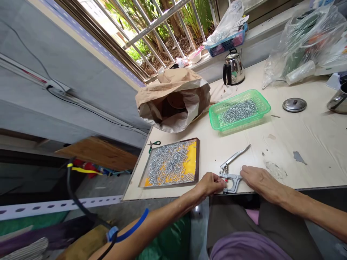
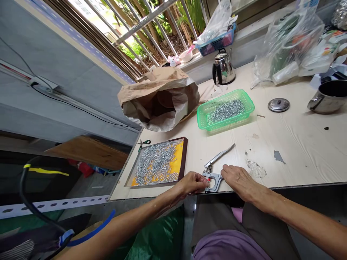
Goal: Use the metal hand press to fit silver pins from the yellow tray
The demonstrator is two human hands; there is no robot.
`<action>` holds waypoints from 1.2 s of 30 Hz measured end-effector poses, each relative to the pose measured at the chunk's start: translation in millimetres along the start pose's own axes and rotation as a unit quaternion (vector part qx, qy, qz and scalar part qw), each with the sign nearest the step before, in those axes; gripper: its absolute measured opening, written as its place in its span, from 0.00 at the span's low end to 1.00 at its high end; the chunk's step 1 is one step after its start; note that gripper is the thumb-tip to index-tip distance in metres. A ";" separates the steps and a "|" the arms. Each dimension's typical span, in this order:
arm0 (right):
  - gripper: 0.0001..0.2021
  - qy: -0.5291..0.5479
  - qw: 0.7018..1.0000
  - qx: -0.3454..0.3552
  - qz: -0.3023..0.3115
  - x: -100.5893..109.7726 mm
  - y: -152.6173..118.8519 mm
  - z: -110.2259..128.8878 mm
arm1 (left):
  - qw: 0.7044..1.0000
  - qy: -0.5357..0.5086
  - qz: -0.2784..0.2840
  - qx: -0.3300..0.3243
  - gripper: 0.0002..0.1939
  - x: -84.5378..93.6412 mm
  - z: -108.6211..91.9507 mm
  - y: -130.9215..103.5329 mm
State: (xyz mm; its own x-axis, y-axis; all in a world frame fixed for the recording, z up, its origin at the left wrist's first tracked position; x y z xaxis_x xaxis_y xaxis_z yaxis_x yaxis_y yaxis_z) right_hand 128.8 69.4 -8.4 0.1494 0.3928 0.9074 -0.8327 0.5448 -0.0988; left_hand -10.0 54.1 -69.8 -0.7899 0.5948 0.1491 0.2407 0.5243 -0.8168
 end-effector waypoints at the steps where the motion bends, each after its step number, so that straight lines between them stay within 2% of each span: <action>1: 0.11 0.010 1.000 -0.002 0.015 -0.1 0.4 -1.2 | 1.000 -0.005 -0.002 0.000 0.19 -0.5 -0.7 -0.3; 5: 0.14 0.040 0.998 0.009 0.036 1.4 -0.5 -1.3 | 1.000 -0.019 -0.004 -0.002 0.18 -1.8 -2.7 -1.1; 10: 0.14 0.042 0.999 0.001 0.034 -0.7 -1.8 -1.2 | 0.999 0.040 -0.001 0.001 0.14 1.7 -4.0 2.8; 15: 0.12 0.060 0.998 0.014 0.015 -11.6 -5.2 -4.5 | 0.998 0.030 0.054 0.028 0.15 -3.9 -4.2 5.6; 18: 0.12 0.064 0.997 0.035 -0.004 -16.7 -8.4 -6.0 | 0.998 0.019 0.044 0.052 0.15 -2.9 -2.6 3.4; 21: 0.12 0.029 1.000 0.006 -0.008 -13.0 -6.0 -16.6 | 0.998 0.014 0.030 0.062 0.16 -2.0 -0.9 1.4; 22: 0.16 0.008 1.000 -0.015 -0.011 -8.3 -3.9 -22.6 | 0.998 0.010 0.030 0.060 0.17 -2.5 -1.0 1.1; 24: 0.31 -0.033 0.998 -0.050 -0.012 2.9 2.1 -34.8 | 0.998 0.000 0.032 0.052 0.17 -3.6 -1.8 0.7; 26: 0.44 -0.060 0.996 -0.064 0.010 10.1 9.5 -43.9 | 0.998 -0.008 0.033 0.051 0.17 -4.1 -2.1 0.3; 28: 0.49 -0.070 0.995 -0.064 0.039 13.0 15.7 -48.7 | 0.998 -0.011 0.036 0.052 0.16 -4.7 -2.4 0.1; 31: 0.47 -0.080 0.993 -0.063 0.052 16.4 19.1 -48.6 | 0.998 -0.014 0.033 0.050 0.14 -4.5 -1.7 0.5; 36: 0.38 -0.074 0.994 -0.070 0.035 21.2 15.3 -41.2 | 0.998 -0.027 0.022 0.044 0.16 -3.6 1.9 2.6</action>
Point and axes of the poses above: each hand's wrist, its own y-axis towards the middle knuckle, its own x-axis out of the back of the hand, z = x × y, the point moved 9 cm from there along y, towards the middle knuckle, and after that the axes turned 12 degrees about z, right-handed, at the moved point
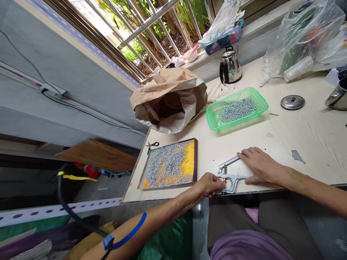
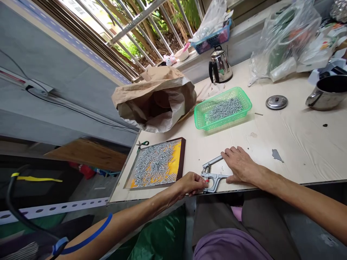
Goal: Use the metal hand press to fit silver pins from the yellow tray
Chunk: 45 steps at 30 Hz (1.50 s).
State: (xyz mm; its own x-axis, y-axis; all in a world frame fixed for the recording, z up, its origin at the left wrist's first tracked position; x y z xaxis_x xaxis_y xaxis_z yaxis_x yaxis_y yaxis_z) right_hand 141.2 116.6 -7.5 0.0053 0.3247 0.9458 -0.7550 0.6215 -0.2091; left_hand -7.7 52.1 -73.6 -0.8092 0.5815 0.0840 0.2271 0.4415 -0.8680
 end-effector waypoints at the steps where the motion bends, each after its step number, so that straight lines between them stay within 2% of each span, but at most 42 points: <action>1: 0.37 0.001 1.000 -0.007 -0.001 0.7 -1.2 0.4 | 1.000 0.000 0.001 -0.001 0.17 0.0 0.3 0.0; 5: 0.29 -0.013 0.999 -0.032 0.009 1.9 -5.6 3.1 | 0.999 0.031 0.001 0.008 0.19 -0.3 3.2 -5.1; 6: 0.26 -0.017 0.999 -0.031 0.010 2.1 -6.6 4.9 | 0.998 0.061 -0.013 0.005 0.18 1.1 2.7 -7.9; 8: 0.22 -0.023 0.999 -0.025 0.005 2.5 -8.3 9.2 | 0.983 0.151 -0.092 -0.045 0.15 8.0 -8.8 -16.4; 10: 0.21 -0.026 0.999 -0.022 -0.001 1.5 -8.9 12.3 | 0.933 0.266 -0.185 -0.157 0.10 7.0 -35.1 -28.5; 12: 0.21 -0.025 0.999 -0.024 -0.002 -1.2 -8.6 13.6 | 0.859 0.365 -0.229 -0.274 0.11 -8.7 -61.8 -36.2; 15: 0.25 -0.014 0.999 -0.037 0.007 -7.2 -9.7 9.6 | 0.776 0.467 -0.194 -0.377 0.27 -37.0 -88.2 -27.1; 17: 0.30 -0.002 0.999 -0.039 0.005 -8.7 -14.0 5.3 | 0.749 0.507 -0.154 -0.398 0.34 -46.7 -98.1 -16.6; 19: 0.31 0.003 0.999 -0.041 -0.012 -5.8 -21.2 0.8 | 0.740 0.531 -0.134 -0.392 0.36 -48.2 -103.2 -9.9; 21: 0.29 0.000 0.999 -0.042 -0.034 -1.0 -28.9 -2.2 | 0.738 0.539 -0.139 -0.381 0.33 -45.8 -105.5 -8.9; 24: 0.20 -0.005 0.999 -0.028 -0.044 1.8 -34.4 -0.6 | 0.741 0.531 -0.147 -0.383 0.25 -46.3 -106.4 -10.2; 28: 0.04 -0.007 0.999 -0.029 -0.045 -1.0 -30.4 -0.4 | 0.753 0.511 -0.179 -0.374 0.10 -45.9 -107.4 -1.9; 31: 0.10 -0.004 0.998 -0.031 -0.055 0.1 -26.3 -1.2 | 0.757 0.503 -0.209 -0.360 0.09 -42.3 -110.3 4.7; 35: 0.05 0.001 0.998 -0.041 -0.040 6.1 -23.3 -9.1 | 0.751 0.509 -0.236 -0.349 0.09 -42.2 -111.5 3.7; 36: 0.09 0.006 0.999 -0.044 -0.025 6.4 -22.3 -13.2 | 0.747 0.506 -0.251 -0.352 0.12 -43.5 -110.6 1.3; 39: 0.28 0.015 0.999 -0.029 0.016 4.1 -17.2 -26.1 | 0.726 0.486 -0.305 -0.380 0.19 -55.1 -102.6 -7.8; 40: 0.31 0.015 1.000 -0.017 0.019 3.3 -14.8 -30.0 | 0.718 0.480 -0.316 -0.393 0.19 -62.4 -98.4 -9.8; 42: 0.27 0.015 1.000 -0.003 0.010 2.6 -9.0 -38.8 | 0.707 0.470 -0.322 -0.419 0.19 -79.5 -89.6 -11.7; 45: 0.11 -0.005 1.000 -0.023 -0.003 3.9 3.3 -52.9 | 0.709 0.441 -0.322 -0.446 0.21 -97.3 -80.8 -13.5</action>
Point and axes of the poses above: each hand's wrist, its own y-axis towards the middle knuckle, its own x-axis out of the back of the hand, z = x × y, the point moved 9 cm from there along y, towards the middle knuckle, and after that the axes turned 12 degrees about z, right-handed, at the moved point
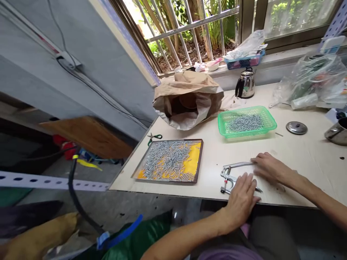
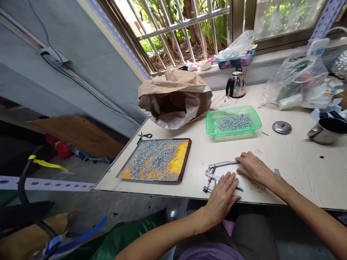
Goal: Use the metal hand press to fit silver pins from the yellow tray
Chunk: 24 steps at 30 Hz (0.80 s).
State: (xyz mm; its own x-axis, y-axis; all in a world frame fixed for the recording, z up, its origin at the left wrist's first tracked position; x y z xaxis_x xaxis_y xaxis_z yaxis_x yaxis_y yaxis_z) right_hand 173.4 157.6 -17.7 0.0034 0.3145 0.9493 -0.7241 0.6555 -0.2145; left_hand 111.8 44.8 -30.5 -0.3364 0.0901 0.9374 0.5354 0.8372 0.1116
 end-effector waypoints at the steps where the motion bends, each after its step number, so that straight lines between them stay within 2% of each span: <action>1: 0.08 -0.011 1.000 -0.012 -0.006 2.9 4.7 -3.2 | 1.000 -0.012 -0.005 0.002 0.21 -0.7 -2.1 -1.2; 5: 0.08 -0.056 0.996 -0.062 -0.035 26.4 21.3 -1.3 | 0.998 -0.063 -0.007 0.020 0.19 3.8 0.4 2.6; 7: 0.07 -0.066 0.996 -0.054 -0.032 33.1 28.8 17.1 | 0.996 -0.080 -0.014 0.020 0.21 6.7 1.3 5.0; 8: 0.07 -0.067 0.997 -0.019 -0.023 32.1 32.5 34.6 | 0.996 -0.088 -0.017 0.015 0.22 6.9 0.1 4.9; 11: 0.09 -0.062 0.986 0.154 0.007 15.9 36.1 102.7 | 0.994 -0.100 -0.014 -0.035 0.20 2.9 -13.1 -3.8; 13: 0.08 -0.061 0.978 0.197 -0.015 6.7 36.5 130.9 | 0.990 -0.089 -0.025 -0.108 0.15 7.2 -25.8 -18.5; 15: 0.08 -0.056 0.975 0.210 -0.048 1.2 38.6 144.9 | 0.981 -0.064 -0.073 -0.166 0.13 28.6 -25.2 -38.5; 16: 0.09 -0.054 0.973 0.216 -0.063 0.3 40.1 148.4 | 0.980 -0.048 -0.107 -0.159 0.14 45.5 -13.8 -47.5; 17: 0.11 -0.052 0.971 0.221 -0.075 1.0 41.8 150.2 | 0.982 -0.031 -0.141 -0.122 0.14 65.4 5.8 -54.8; 19: 0.11 -0.049 0.967 0.231 -0.095 9.2 45.5 149.7 | 0.987 0.016 -0.151 0.058 0.15 100.7 69.3 -62.9; 20: 0.10 -0.043 0.966 0.233 -0.107 18.4 47.1 147.1 | 0.976 0.046 -0.152 0.147 0.14 117.4 102.6 -68.6; 21: 0.10 -0.029 0.964 0.230 -0.131 32.5 47.9 142.4 | 0.966 0.066 -0.128 0.214 0.13 127.8 133.1 -72.1; 22: 0.10 -0.010 0.962 0.219 -0.163 50.8 47.7 135.2 | 0.958 0.084 -0.102 0.255 0.12 134.2 158.5 -73.9; 24: 0.12 0.030 0.951 0.169 -0.257 95.6 42.1 112.7 | 0.949 0.113 -0.029 0.293 0.11 131.9 197.2 -72.8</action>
Point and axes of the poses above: each hand's wrist, its own y-axis towards the middle knuckle, its own x-axis out of the back of the hand, z = x × y, the point moved 9 cm from there along y, towards the middle knuckle, and after that the axes turned 12 degrees about z, right-handed, at the moved point
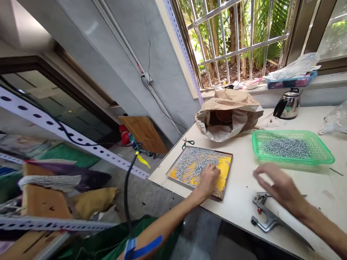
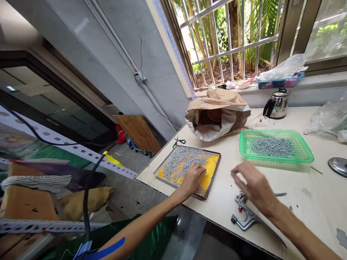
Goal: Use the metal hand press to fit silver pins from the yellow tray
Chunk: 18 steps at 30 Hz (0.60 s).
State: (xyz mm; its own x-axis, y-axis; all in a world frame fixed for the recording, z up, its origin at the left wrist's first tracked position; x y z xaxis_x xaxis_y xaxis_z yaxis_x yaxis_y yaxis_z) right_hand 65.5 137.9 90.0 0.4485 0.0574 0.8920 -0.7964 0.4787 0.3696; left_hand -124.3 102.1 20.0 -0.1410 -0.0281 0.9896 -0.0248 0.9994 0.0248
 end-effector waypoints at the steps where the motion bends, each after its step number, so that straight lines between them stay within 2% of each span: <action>1: 0.13 -0.017 0.998 -0.039 -0.036 20.7 2.8 -11.4 | 0.999 0.022 0.028 0.002 0.11 -8.3 8.9 7.5; 3: 0.15 -0.088 0.985 -0.123 -0.077 53.8 0.3 -30.9 | 0.996 0.052 0.067 -0.003 0.11 -23.6 17.8 15.4; 5: 0.15 -0.104 0.979 -0.165 -0.055 63.0 -11.9 -41.4 | 0.996 0.052 0.078 -0.012 0.11 -29.6 18.5 15.8; 7: 0.15 -0.046 0.988 -0.148 0.028 43.4 -32.3 -39.5 | 0.997 0.013 0.067 -0.020 0.11 -24.3 12.7 11.5; 9: 0.14 0.022 0.985 -0.119 0.126 8.1 -61.3 -27.8 | 0.995 -0.074 0.057 -0.023 0.10 -14.2 1.3 4.5; 11: 0.12 0.044 0.973 -0.119 0.195 -25.6 -91.9 -16.4 | 0.976 -0.199 0.085 -0.012 0.07 -12.4 -15.9 -3.1; 14: 0.10 0.004 0.960 -0.154 0.234 -57.1 -123.0 -8.6 | 0.912 -0.363 0.188 0.029 0.06 -32.5 -52.2 -16.5; 16: 0.11 -0.026 0.960 -0.159 0.231 -63.9 -130.9 -4.1 | 0.879 -0.408 0.241 0.054 0.06 -49.1 -74.8 -24.9; 18: 0.11 -0.045 0.966 -0.140 0.213 -62.4 -132.2 3.3 | 0.863 -0.419 0.272 0.075 0.06 -63.1 -88.6 -31.2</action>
State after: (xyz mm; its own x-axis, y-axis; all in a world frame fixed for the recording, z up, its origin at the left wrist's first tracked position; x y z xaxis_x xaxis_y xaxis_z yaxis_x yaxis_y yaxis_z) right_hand 141.4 68.2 -13.7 0.0581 0.2317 0.9711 -0.7540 0.6476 -0.1094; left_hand -26.9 74.6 -30.7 -0.8370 0.3759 0.3977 0.1519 0.8577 -0.4911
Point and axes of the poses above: each hand's wrist, its own y-axis towards the middle knuckle, its own x-axis out of the back of the hand, z = x × y, the point moved 9 cm from there along y, towards the middle knuckle, and after that the axes turned 12 degrees about z, right-handed, at the moved point
